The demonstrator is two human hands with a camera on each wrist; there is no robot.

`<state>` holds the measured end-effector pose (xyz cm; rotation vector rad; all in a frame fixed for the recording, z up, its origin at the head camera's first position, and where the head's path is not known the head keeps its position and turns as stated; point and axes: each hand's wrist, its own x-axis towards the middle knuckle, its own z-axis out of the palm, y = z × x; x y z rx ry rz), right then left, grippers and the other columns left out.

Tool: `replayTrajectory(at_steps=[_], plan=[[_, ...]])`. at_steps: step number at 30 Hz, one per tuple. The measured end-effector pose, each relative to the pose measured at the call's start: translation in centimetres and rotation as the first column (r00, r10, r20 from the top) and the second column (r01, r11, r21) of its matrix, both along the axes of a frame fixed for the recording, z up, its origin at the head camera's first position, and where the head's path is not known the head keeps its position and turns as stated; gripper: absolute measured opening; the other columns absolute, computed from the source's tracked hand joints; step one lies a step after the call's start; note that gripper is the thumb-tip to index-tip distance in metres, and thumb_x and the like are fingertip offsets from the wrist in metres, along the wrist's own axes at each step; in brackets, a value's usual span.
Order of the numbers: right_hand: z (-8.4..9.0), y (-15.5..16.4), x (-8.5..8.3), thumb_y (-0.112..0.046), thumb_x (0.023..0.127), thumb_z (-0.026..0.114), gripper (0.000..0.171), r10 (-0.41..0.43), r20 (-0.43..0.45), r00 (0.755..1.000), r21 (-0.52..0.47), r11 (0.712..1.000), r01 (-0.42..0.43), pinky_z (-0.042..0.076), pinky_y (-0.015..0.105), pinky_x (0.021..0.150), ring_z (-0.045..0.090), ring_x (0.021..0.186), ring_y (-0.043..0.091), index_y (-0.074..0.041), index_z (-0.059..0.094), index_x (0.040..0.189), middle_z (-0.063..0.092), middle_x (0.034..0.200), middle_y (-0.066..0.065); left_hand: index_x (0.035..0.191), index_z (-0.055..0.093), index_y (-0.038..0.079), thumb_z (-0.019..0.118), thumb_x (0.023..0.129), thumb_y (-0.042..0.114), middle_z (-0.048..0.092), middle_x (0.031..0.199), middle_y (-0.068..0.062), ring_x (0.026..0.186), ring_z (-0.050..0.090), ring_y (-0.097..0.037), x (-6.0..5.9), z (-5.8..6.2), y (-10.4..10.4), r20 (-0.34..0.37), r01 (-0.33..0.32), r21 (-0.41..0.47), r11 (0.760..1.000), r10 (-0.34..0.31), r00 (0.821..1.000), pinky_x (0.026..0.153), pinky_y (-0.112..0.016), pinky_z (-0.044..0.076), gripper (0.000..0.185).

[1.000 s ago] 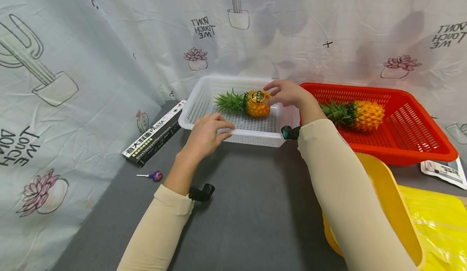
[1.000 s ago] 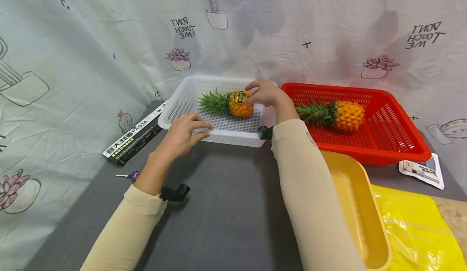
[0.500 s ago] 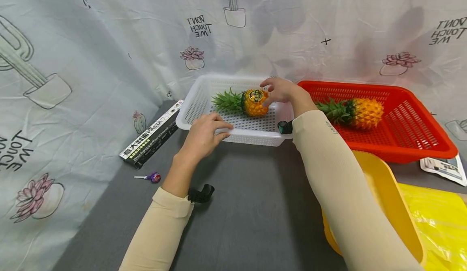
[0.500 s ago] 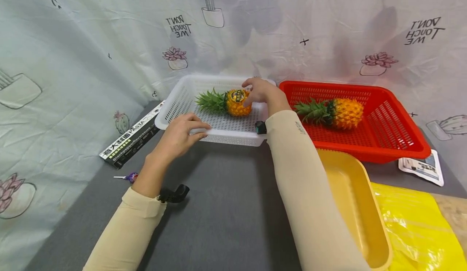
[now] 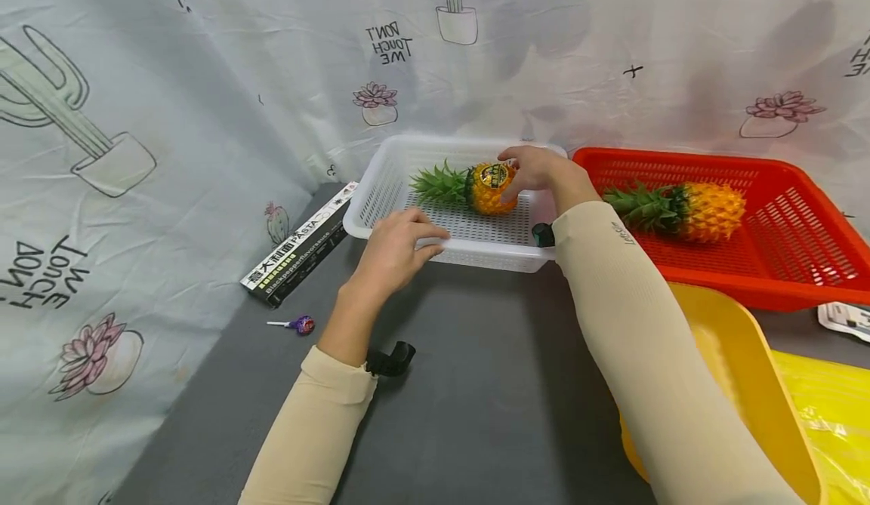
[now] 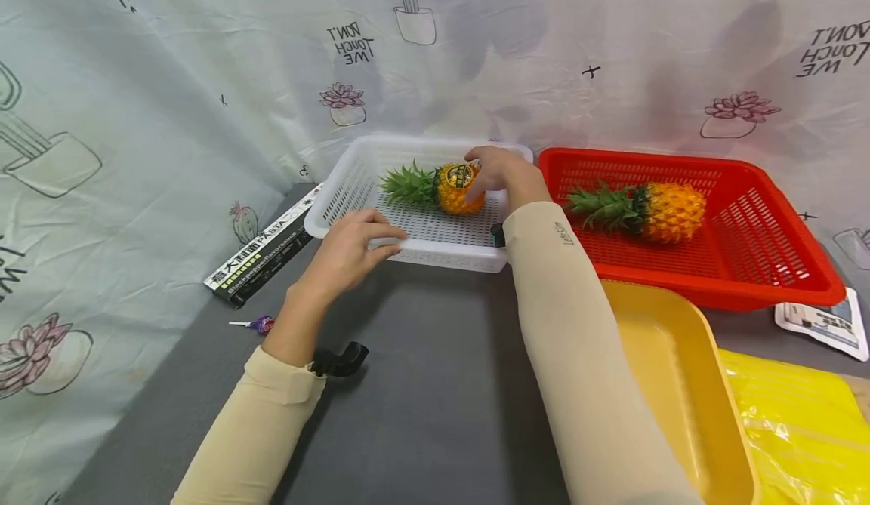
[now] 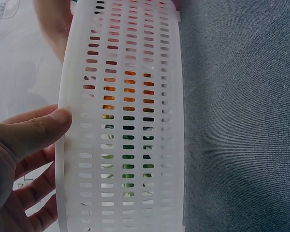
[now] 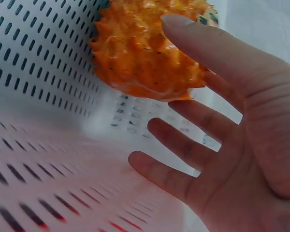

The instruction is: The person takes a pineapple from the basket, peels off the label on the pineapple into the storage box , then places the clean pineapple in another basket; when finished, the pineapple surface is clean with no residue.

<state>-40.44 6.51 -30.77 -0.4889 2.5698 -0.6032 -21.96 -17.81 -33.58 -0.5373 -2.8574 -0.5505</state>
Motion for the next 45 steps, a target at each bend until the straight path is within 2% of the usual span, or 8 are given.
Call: replayTrajectory(at_steps=[7, 15, 23, 30, 35, 40, 45], plan=[[-0.7, 0.1, 0.3, -0.019, 0.087, 0.08, 0.094, -0.036, 0.017, 0.999, -0.025, 0.999, 0.036, 0.038, 0.057, 0.119, 0.038, 0.142, 0.04, -0.015, 0.027, 0.164, 0.037, 0.159, 0.021, 0.12, 0.079, 0.022, 0.073, 0.098, 0.024, 0.066, 0.115, -0.003, 0.107, 0.06, -0.027, -0.1, -0.1, 0.2, -0.007, 0.006, -0.002, 1.0, -0.006, 1.0, 0.097, -0.05, 0.047, 0.024], [-1.1, -0.4, -0.2, -0.02, 0.085, 0.082, 0.093, -0.021, -0.01, 1.0, -0.008, 1.0, 0.021, 0.033, 0.059, 0.121, 0.039, 0.14, 0.04, -0.012, 0.029, 0.161, 0.041, 0.156, 0.022, 0.121, 0.079, 0.022, 0.072, 0.098, 0.026, 0.067, 0.116, -0.003, 0.107, 0.06, -0.027, 0.0, 0.1, 0.0, -0.007, -0.006, -0.015, 1.0, 0.006, 1.0, 0.095, -0.049, 0.048, 0.024], [-1.3, -0.4, -0.3, -0.018, 0.084, 0.082, 0.088, -0.015, -0.037, 0.999, -0.023, 1.0, 0.014, 0.038, 0.057, 0.118, 0.044, 0.133, 0.04, -0.008, 0.034, 0.156, 0.046, 0.149, 0.023, 0.121, 0.079, 0.024, 0.072, 0.098, 0.027, 0.066, 0.115, -0.002, 0.108, 0.06, -0.027, 0.1, 0.0, 0.1, 0.009, -0.016, -0.026, 1.0, 0.016, 1.0, 0.096, -0.048, 0.047, 0.024], [-0.1, -0.6, -0.2, -0.019, 0.085, 0.08, 0.083, -0.023, -0.05, 0.998, -0.034, 0.999, 0.021, 0.043, 0.058, 0.114, 0.045, 0.131, 0.041, -0.007, 0.036, 0.154, 0.047, 0.147, 0.023, 0.122, 0.079, 0.024, 0.071, 0.099, 0.027, 0.066, 0.117, -0.002, 0.108, 0.059, -0.027, 0.0, 0.2, 0.1, 0.012, -0.013, -0.04, 0.999, 0.014, 1.0, 0.097, -0.049, 0.047, 0.025], [1.2, -0.3, 0.3, -0.02, 0.086, 0.075, 0.081, 0.008, -0.049, 0.999, -0.033, 0.999, -0.01, 0.045, 0.057, 0.112, 0.048, 0.127, 0.039, -0.006, 0.035, 0.155, 0.046, 0.147, 0.024, 0.121, 0.079, 0.023, 0.071, 0.099, 0.027, 0.066, 0.12, -0.003, 0.109, 0.058, -0.027, 0.0, 0.3, 0.2, 0.022, -0.024, -0.034, 0.999, 0.025, 0.999, 0.096, -0.049, 0.047, 0.024], [2.0, 0.1, 1.1, -0.016, 0.088, 0.072, 0.079, 0.017, -0.018, 1.0, -0.099, 0.995, -0.019, 0.052, 0.05, 0.104, 0.055, 0.117, 0.037, -0.004, 0.033, 0.156, 0.045, 0.148, 0.025, 0.121, 0.079, 0.023, 0.071, 0.098, 0.027, 0.066, 0.118, -0.003, 0.105, 0.058, -0.027, 0.0, 0.3, 0.3, 0.031, -0.03, -0.033, 0.999, 0.031, 0.999, 0.093, -0.047, 0.047, 0.024], [3.2, 0.6, 1.7, -0.014, 0.087, 0.075, 0.081, -0.016, 0.029, 0.999, -0.168, 0.985, 0.021, 0.054, 0.046, 0.106, 0.053, 0.126, 0.037, -0.001, 0.033, 0.154, 0.043, 0.149, 0.026, 0.122, 0.079, 0.022, 0.071, 0.098, 0.027, 0.066, 0.12, -0.004, 0.108, 0.059, -0.028, -0.2, 0.3, 0.3, 0.03, -0.025, -0.026, 0.999, 0.025, 0.999, 0.095, -0.049, 0.047, 0.025]])
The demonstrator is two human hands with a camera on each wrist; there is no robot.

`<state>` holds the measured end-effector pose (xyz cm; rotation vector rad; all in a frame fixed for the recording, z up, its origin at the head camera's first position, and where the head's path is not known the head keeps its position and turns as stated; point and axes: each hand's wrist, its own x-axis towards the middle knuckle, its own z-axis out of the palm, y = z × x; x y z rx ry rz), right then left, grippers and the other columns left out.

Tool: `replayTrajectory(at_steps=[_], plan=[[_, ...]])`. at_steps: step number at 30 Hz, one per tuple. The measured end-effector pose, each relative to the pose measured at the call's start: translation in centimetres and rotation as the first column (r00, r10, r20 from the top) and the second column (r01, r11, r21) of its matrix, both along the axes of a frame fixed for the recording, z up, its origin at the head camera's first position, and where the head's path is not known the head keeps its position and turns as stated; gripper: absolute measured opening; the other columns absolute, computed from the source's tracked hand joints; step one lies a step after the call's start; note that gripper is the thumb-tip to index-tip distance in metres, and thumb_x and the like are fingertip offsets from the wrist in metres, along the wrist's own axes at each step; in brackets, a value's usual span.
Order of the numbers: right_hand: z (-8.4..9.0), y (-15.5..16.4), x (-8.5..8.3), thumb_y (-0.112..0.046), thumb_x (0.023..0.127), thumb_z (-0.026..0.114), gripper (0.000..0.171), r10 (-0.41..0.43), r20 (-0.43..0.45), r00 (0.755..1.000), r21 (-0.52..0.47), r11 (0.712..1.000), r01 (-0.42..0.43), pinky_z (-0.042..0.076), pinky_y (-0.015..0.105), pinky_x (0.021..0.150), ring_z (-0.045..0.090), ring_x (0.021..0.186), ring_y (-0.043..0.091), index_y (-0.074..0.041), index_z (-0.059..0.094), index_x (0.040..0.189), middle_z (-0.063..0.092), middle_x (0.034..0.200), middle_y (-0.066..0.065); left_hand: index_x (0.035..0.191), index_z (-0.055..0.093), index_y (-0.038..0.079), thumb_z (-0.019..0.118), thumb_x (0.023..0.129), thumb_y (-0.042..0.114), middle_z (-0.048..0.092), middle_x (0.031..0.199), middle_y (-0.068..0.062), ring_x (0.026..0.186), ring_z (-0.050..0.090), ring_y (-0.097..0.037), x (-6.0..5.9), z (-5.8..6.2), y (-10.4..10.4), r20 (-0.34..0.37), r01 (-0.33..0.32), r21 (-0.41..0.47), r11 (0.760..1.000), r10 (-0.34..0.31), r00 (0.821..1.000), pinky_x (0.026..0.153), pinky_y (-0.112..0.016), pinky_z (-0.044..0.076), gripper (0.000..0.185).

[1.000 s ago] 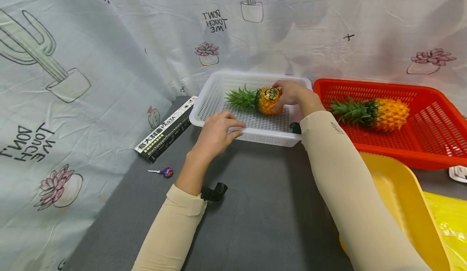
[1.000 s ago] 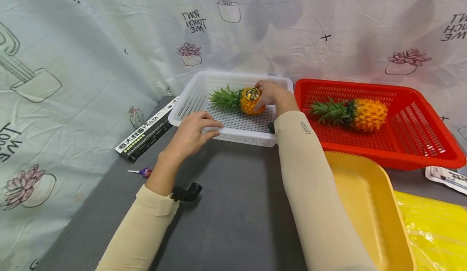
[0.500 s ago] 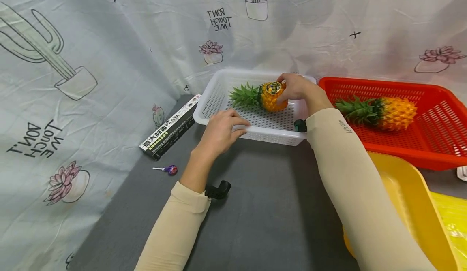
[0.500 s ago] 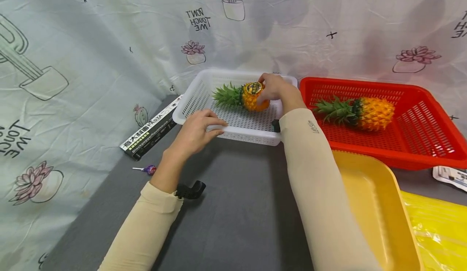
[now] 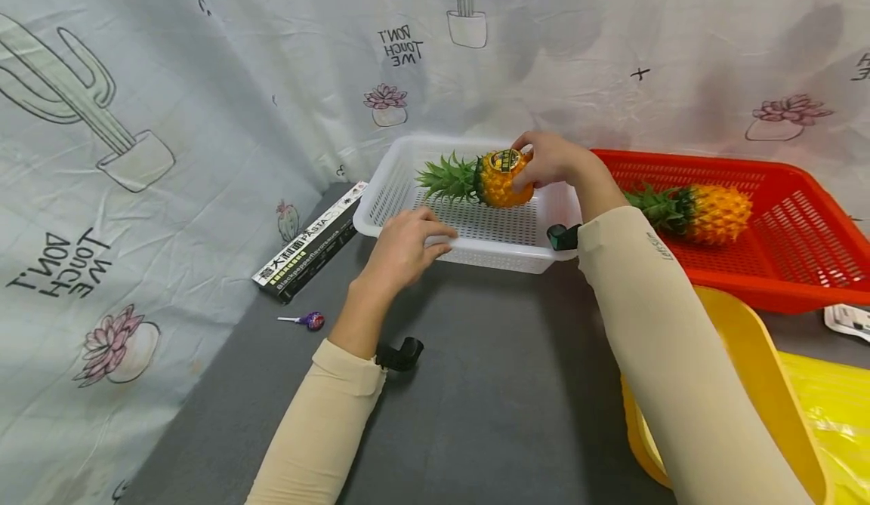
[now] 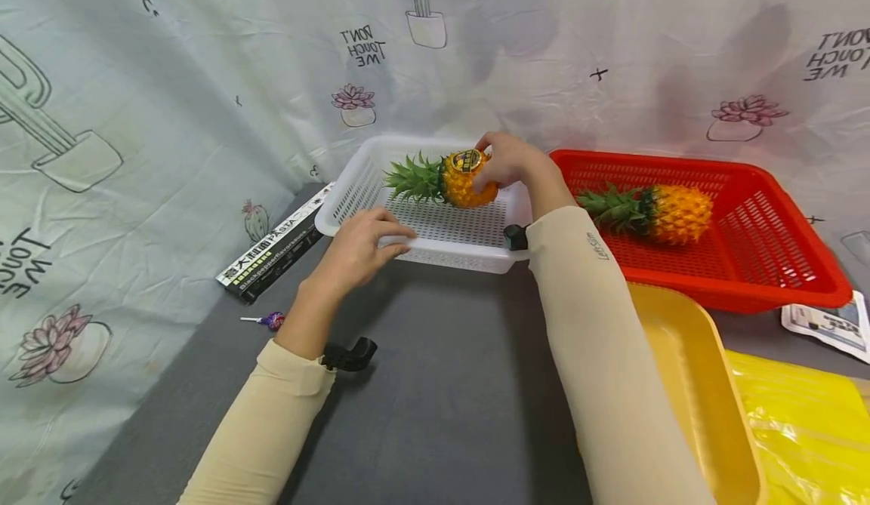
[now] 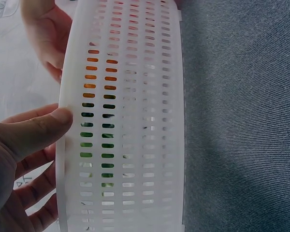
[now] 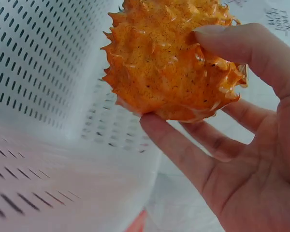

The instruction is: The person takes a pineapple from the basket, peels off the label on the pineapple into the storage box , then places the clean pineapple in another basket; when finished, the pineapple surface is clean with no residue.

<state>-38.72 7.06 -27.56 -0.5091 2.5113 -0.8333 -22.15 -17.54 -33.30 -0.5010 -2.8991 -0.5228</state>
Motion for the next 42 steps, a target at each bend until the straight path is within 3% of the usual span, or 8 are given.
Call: replayTrajectory(at_steps=[15, 26, 32, 38, 42], plan=[[2.5, 2.0, 3.6, -0.015, 0.087, 0.077, 0.08, -0.109, -0.005, 0.994, -0.045, 0.993, 0.108, 0.054, 0.047, 0.105, 0.057, 0.121, 0.035, -0.002, 0.036, 0.153, 0.048, 0.143, 0.022, 0.119, 0.08, 0.019, 0.073, 0.098, 0.023, 0.067, 0.119, -0.006, 0.114, 0.061, -0.03, -0.1, -0.2, 0.0, -0.011, 0.016, 0.02, 1.0, -0.016, 1.0, 0.103, -0.053, 0.046, 0.023], [4.4, 3.4, 7.1, -0.015, 0.089, 0.075, 0.078, -0.127, -0.022, 0.992, -0.091, 0.988, 0.125, 0.056, 0.046, 0.102, 0.058, 0.116, 0.033, -0.004, 0.034, 0.154, 0.049, 0.143, 0.022, 0.118, 0.08, 0.018, 0.073, 0.097, 0.023, 0.067, 0.118, -0.008, 0.113, 0.061, -0.032, 0.1, -0.2, 0.3, -0.025, 0.028, 0.02, 0.999, -0.028, 0.999, 0.101, -0.052, 0.047, 0.022], [4.7, 4.7, 9.3, -0.016, 0.086, 0.078, 0.076, -0.139, -0.103, 0.985, -0.085, 0.988, 0.131, 0.056, 0.043, 0.095, 0.058, 0.117, 0.034, -0.004, 0.04, 0.151, 0.052, 0.143, 0.021, 0.118, 0.08, 0.018, 0.073, 0.097, 0.023, 0.068, 0.119, -0.008, 0.114, 0.061, -0.033, 0.1, -0.1, 0.3, -0.038, 0.037, 0.005, 0.999, -0.037, 0.999, 0.101, -0.052, 0.047, 0.023], [4.5, 6.9, 11.3, -0.019, 0.085, 0.08, 0.077, -0.167, -0.102, 0.981, -0.099, 0.983, 0.157, 0.053, 0.037, 0.083, 0.052, 0.118, 0.035, -0.008, 0.041, 0.151, 0.047, 0.147, 0.021, 0.119, 0.079, 0.017, 0.073, 0.097, 0.022, 0.068, 0.119, -0.009, 0.115, 0.061, -0.034, 0.1, 0.1, 0.4, -0.027, 0.039, 0.0, 0.999, -0.039, 0.999, 0.103, -0.052, 0.047, 0.023], [4.4, 8.3, 12.5, -0.021, 0.083, 0.083, 0.081, -0.182, -0.106, 0.978, -0.099, 0.98, 0.172, 0.053, 0.044, 0.094, 0.05, 0.124, 0.037, -0.008, 0.042, 0.151, 0.046, 0.149, 0.021, 0.118, 0.08, 0.016, 0.073, 0.097, 0.021, 0.068, 0.116, -0.009, 0.113, 0.062, -0.034, 0.1, 0.1, 0.5, -0.026, 0.042, 0.007, 0.999, -0.042, 0.999, 0.103, -0.053, 0.047, 0.023]])
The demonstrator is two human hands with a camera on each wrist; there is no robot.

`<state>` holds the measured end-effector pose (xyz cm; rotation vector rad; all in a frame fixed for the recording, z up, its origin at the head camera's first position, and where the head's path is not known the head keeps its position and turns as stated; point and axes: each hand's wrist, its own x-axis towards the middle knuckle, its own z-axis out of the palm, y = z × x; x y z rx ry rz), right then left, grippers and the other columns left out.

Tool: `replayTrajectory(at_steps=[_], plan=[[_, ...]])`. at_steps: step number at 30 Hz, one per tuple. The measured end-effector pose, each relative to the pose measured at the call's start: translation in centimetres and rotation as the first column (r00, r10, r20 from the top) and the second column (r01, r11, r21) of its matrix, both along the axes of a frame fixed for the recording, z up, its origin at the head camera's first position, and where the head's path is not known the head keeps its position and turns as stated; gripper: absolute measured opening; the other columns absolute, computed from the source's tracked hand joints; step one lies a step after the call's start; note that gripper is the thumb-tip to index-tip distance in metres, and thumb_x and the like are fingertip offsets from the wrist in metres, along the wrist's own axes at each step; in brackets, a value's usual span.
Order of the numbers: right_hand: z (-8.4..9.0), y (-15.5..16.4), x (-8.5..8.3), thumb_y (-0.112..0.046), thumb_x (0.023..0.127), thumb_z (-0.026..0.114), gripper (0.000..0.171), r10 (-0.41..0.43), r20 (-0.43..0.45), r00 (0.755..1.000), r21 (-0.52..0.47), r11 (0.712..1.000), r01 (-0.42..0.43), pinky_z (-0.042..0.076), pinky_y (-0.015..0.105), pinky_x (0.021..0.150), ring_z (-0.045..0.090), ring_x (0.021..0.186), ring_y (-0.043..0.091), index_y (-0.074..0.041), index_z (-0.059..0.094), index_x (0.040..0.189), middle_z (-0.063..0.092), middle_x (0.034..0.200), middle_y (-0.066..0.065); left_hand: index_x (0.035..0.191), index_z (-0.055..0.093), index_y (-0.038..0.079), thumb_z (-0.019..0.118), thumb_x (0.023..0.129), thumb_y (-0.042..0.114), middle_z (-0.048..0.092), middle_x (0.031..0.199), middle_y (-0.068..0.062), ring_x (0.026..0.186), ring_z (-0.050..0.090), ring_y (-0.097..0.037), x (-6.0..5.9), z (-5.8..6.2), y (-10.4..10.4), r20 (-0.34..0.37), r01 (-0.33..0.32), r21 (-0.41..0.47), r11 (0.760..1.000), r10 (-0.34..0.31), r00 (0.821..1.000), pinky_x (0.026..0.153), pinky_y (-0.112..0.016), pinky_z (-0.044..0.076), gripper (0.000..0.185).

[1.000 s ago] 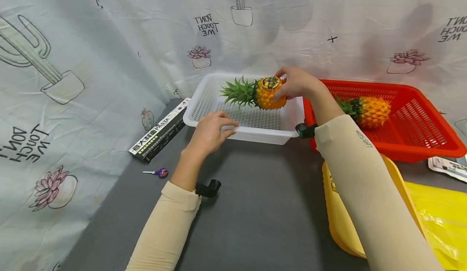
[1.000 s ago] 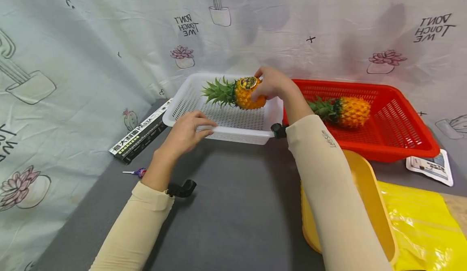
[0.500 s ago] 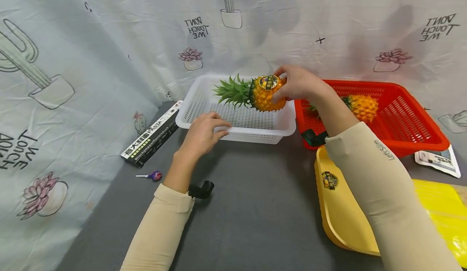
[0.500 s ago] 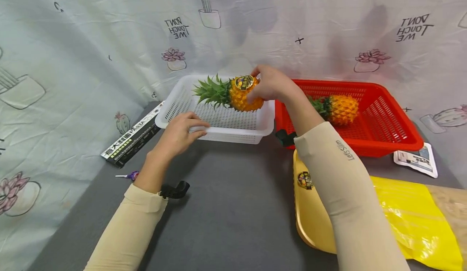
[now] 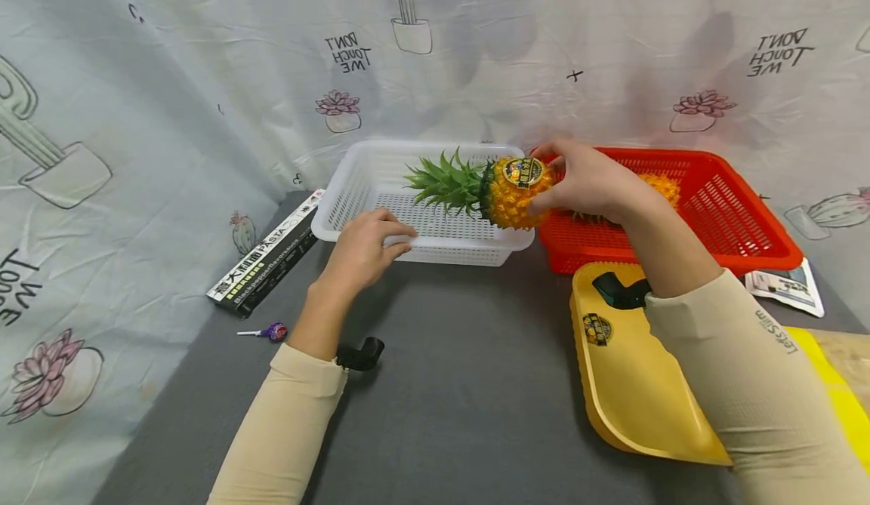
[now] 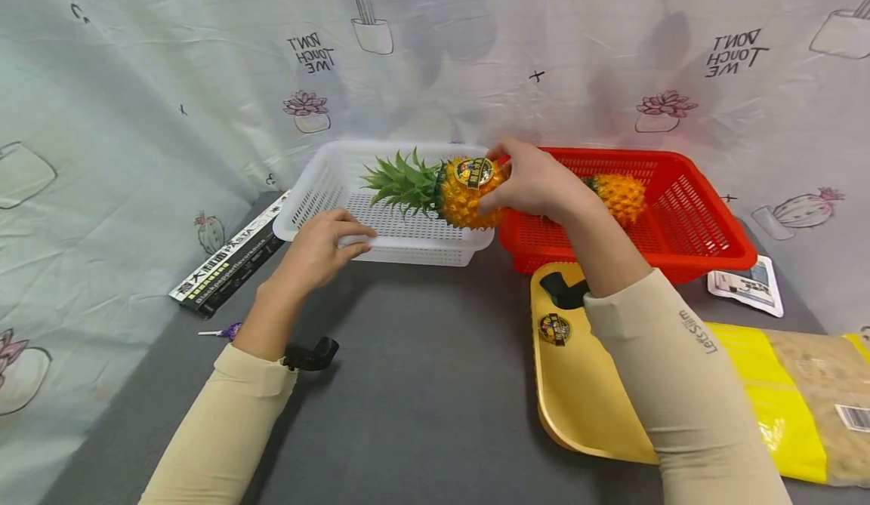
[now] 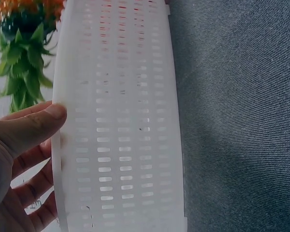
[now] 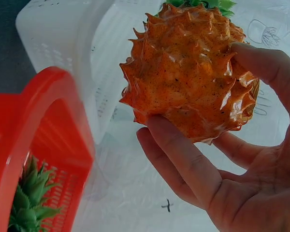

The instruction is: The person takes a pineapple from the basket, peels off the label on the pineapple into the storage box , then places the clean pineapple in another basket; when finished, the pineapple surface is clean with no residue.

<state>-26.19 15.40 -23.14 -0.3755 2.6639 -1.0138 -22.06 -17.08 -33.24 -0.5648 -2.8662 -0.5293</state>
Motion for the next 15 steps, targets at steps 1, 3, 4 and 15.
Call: replayTrajectory(at_steps=[1, 3, 4, 15], plan=[[-0.1, 0.3, 0.2, -0.021, 0.082, 0.084, 0.082, -0.003, 0.002, 1.0, -0.004, 1.0, 0.003, 0.053, 0.048, 0.097, 0.049, 0.125, 0.038, -0.007, 0.041, 0.151, 0.046, 0.149, 0.022, 0.118, 0.08, 0.016, 0.074, 0.097, 0.021, 0.068, 0.116, -0.008, 0.113, 0.062, -0.034, 0.0, 0.0, 0.0, 0.001, -0.001, -0.001, 1.0, 0.001, 1.0, 0.102, -0.053, 0.047, 0.023], [-0.2, 0.7, 0.7, -0.022, 0.081, 0.085, 0.084, -0.01, 0.002, 1.0, 0.007, 1.0, 0.01, 0.051, 0.053, 0.102, 0.049, 0.128, 0.039, -0.007, 0.041, 0.151, 0.046, 0.149, 0.022, 0.117, 0.08, 0.016, 0.074, 0.097, 0.022, 0.068, 0.115, -0.008, 0.112, 0.062, -0.034, 0.0, 0.0, -0.1, -0.001, -0.001, -0.002, 1.0, 0.001, 1.0, 0.102, -0.052, 0.047, 0.023], [-0.3, 1.0, 1.0, -0.023, 0.081, 0.085, 0.085, -0.014, 0.005, 1.0, 0.011, 1.0, 0.014, 0.051, 0.053, 0.103, 0.049, 0.128, 0.039, -0.008, 0.04, 0.151, 0.047, 0.149, 0.022, 0.118, 0.08, 0.016, 0.074, 0.097, 0.022, 0.068, 0.115, -0.008, 0.112, 0.062, -0.034, 0.0, 0.0, -0.1, -0.001, 0.001, -0.003, 1.0, -0.001, 1.0, 0.101, -0.052, 0.047, 0.023], [-0.6, 2.2, 3.8, -0.021, 0.08, 0.086, 0.077, 0.04, 0.015, 0.999, -0.029, 0.999, -0.04, 0.058, 0.043, 0.092, 0.056, 0.12, 0.037, -0.011, 0.045, 0.146, 0.05, 0.142, 0.018, 0.117, 0.08, 0.013, 0.074, 0.096, 0.02, 0.068, 0.113, -0.009, 0.108, 0.062, -0.034, -0.2, 0.3, 0.0, 0.009, 0.018, 0.015, 1.0, -0.018, 1.0, 0.097, -0.051, 0.048, 0.023]])
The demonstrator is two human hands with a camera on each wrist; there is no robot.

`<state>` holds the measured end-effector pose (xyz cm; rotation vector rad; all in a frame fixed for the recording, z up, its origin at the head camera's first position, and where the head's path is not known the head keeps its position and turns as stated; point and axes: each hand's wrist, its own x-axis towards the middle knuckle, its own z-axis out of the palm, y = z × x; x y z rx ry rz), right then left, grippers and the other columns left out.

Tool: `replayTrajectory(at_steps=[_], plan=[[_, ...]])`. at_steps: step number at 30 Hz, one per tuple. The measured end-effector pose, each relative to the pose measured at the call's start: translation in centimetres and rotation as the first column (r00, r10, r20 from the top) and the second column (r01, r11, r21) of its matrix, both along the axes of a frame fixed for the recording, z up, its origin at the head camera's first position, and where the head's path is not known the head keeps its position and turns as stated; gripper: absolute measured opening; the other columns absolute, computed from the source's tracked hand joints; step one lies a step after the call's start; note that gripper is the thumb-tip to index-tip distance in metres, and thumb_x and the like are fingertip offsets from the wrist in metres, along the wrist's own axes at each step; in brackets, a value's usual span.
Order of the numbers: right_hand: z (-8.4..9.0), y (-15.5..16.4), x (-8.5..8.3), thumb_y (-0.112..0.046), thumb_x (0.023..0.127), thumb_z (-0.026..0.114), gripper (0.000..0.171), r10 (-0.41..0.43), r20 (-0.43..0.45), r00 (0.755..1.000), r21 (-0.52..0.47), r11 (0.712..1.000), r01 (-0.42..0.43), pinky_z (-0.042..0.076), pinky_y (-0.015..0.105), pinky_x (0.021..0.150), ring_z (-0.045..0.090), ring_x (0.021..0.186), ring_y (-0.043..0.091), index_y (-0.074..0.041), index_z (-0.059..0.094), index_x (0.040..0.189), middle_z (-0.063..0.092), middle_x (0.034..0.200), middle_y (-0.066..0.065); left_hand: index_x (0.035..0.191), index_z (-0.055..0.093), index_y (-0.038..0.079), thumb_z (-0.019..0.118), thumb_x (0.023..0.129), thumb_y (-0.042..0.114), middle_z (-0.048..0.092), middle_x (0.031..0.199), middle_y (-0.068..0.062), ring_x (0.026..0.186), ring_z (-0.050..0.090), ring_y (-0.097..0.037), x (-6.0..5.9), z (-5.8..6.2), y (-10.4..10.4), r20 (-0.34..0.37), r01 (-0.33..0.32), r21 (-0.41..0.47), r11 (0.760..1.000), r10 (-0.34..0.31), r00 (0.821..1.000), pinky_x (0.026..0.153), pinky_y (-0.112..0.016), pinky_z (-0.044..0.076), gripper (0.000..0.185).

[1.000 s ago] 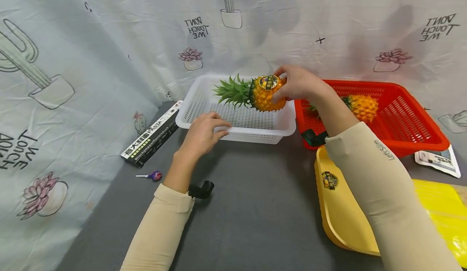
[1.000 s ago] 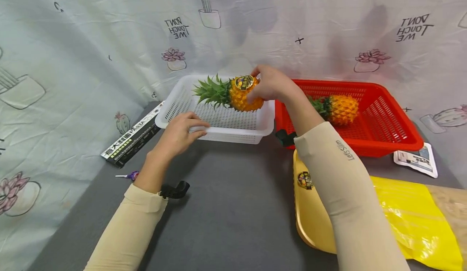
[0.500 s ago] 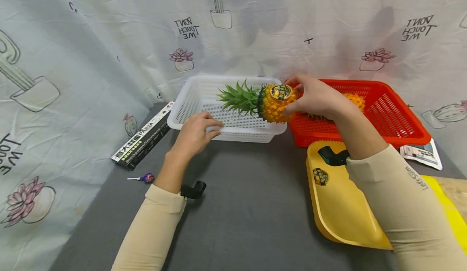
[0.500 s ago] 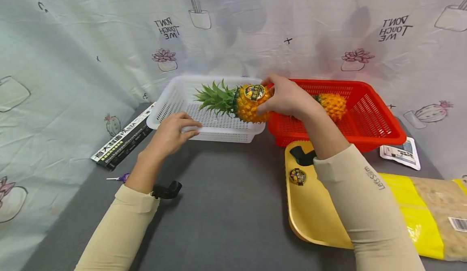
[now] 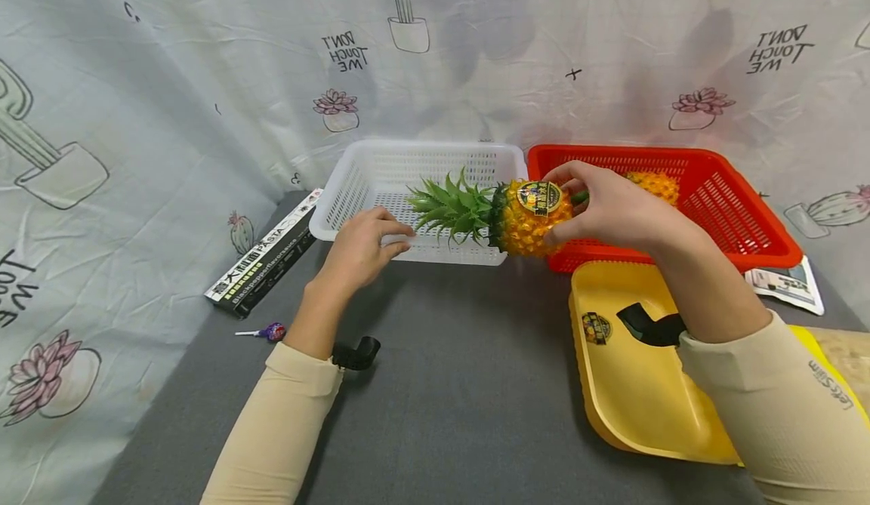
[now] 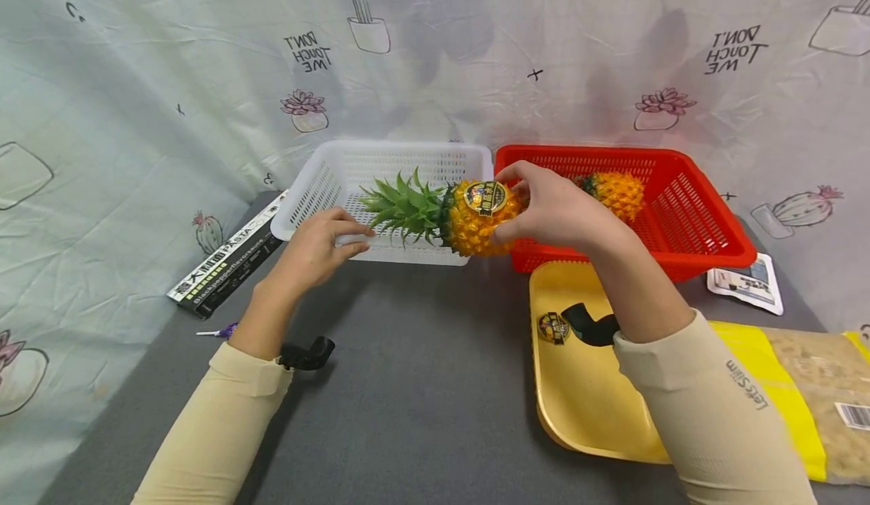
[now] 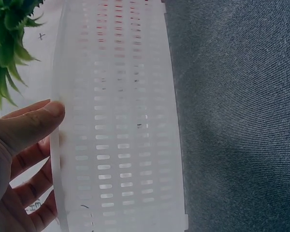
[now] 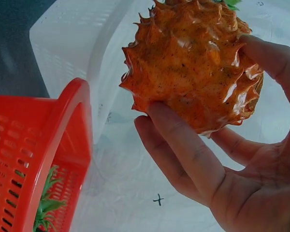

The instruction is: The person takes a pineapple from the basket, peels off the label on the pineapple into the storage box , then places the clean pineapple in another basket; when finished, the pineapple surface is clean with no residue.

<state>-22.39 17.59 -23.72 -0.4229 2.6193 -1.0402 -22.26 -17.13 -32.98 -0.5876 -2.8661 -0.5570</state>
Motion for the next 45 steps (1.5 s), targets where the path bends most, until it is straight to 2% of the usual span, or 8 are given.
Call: replayTrajectory(at_steps=[4, 11, 20, 27, 33, 38, 45], plan=[[-0.1, 0.5, 1.2, -0.018, 0.081, 0.085, 0.076, 0.023, -0.001, 1.0, -0.015, 1.0, -0.023, 0.059, 0.039, 0.089, 0.06, 0.117, 0.037, -0.011, 0.045, 0.146, 0.052, 0.139, 0.018, 0.117, 0.08, 0.013, 0.074, 0.096, 0.021, 0.068, 0.113, -0.009, 0.108, 0.061, -0.033, 0.1, 0.0, 0.0, -0.003, 0.001, -0.006, 1.0, -0.001, 1.0, 0.096, -0.05, 0.048, 0.023], [-1.3, 0.9, 3.0, -0.025, 0.082, 0.085, 0.08, 0.071, 0.033, 0.997, 0.032, 0.997, -0.072, 0.053, 0.053, 0.098, 0.056, 0.124, 0.038, -0.014, 0.044, 0.149, 0.046, 0.149, 0.019, 0.118, 0.079, 0.011, 0.076, 0.095, 0.02, 0.068, 0.112, -0.009, 0.112, 0.061, -0.034, 0.2, -0.4, -0.1, -0.017, -0.01, 0.003, 1.0, 0.01, 1.0, 0.1, -0.052, 0.047, 0.026], [-3.6, 0.3, 4.2, -0.03, 0.078, 0.086, 0.077, 0.107, 0.068, 0.992, 0.048, 0.993, -0.11, 0.056, 0.051, 0.094, 0.059, 0.122, 0.037, -0.017, 0.049, 0.143, 0.049, 0.149, 0.018, 0.12, 0.078, 0.015, 0.075, 0.095, 0.02, 0.069, 0.118, -0.009, 0.111, 0.062, -0.032, 0.3, -0.6, -0.1, -0.005, -0.011, -0.002, 1.0, 0.011, 1.0, 0.102, -0.05, 0.047, 0.025], [-5.0, -0.5, 4.2, -0.029, 0.075, 0.086, 0.074, 0.136, 0.068, 0.988, 0.065, 0.988, -0.14, 0.057, 0.045, 0.09, 0.061, 0.114, 0.032, -0.014, 0.051, 0.139, 0.056, 0.14, 0.017, 0.12, 0.078, 0.016, 0.075, 0.095, 0.021, 0.069, 0.118, -0.008, 0.111, 0.062, -0.032, 0.3, -0.5, 0.1, 0.003, -0.022, -0.001, 1.0, 0.022, 1.0, 0.101, -0.05, 0.047, 0.026], [-5.8, -1.5, 3.7, -0.029, 0.075, 0.085, 0.073, 0.166, 0.067, 0.984, 0.07, 0.983, -0.17, 0.053, 0.039, 0.085, 0.058, 0.108, 0.028, -0.011, 0.053, 0.138, 0.061, 0.129, 0.015, 0.12, 0.078, 0.015, 0.075, 0.095, 0.021, 0.069, 0.117, -0.009, 0.11, 0.062, -0.032, 0.3, -0.5, 0.2, -0.005, -0.021, -0.006, 1.0, 0.021, 1.0, 0.1, -0.049, 0.047, 0.026], [-6.5, -2.1, 3.3, -0.031, 0.075, 0.086, 0.076, 0.19, 0.091, 0.978, 0.056, 0.979, -0.195, 0.051, 0.037, 0.083, 0.057, 0.106, 0.028, -0.01, 0.052, 0.14, 0.061, 0.129, 0.016, 0.12, 0.078, 0.015, 0.074, 0.096, 0.022, 0.069, 0.118, -0.009, 0.112, 0.061, -0.032, 0.4, -0.3, 0.3, 0.001, -0.022, -0.007, 1.0, 0.022, 1.0, 0.102, -0.049, 0.047, 0.026], [-7.5, -2.7, 2.7, -0.024, 0.075, 0.087, 0.073, 0.199, 0.13, 0.971, 0.041, 0.978, -0.206, 0.049, 0.039, 0.084, 0.056, 0.106, 0.03, -0.009, 0.053, 0.138, 0.061, 0.127, 0.017, 0.121, 0.078, 0.015, 0.074, 0.097, 0.022, 0.068, 0.119, -0.01, 0.112, 0.062, -0.034, 0.3, -0.4, 0.2, 0.001, -0.016, -0.008, 1.0, 0.016, 1.0, 0.102, -0.05, 0.047, 0.026]])
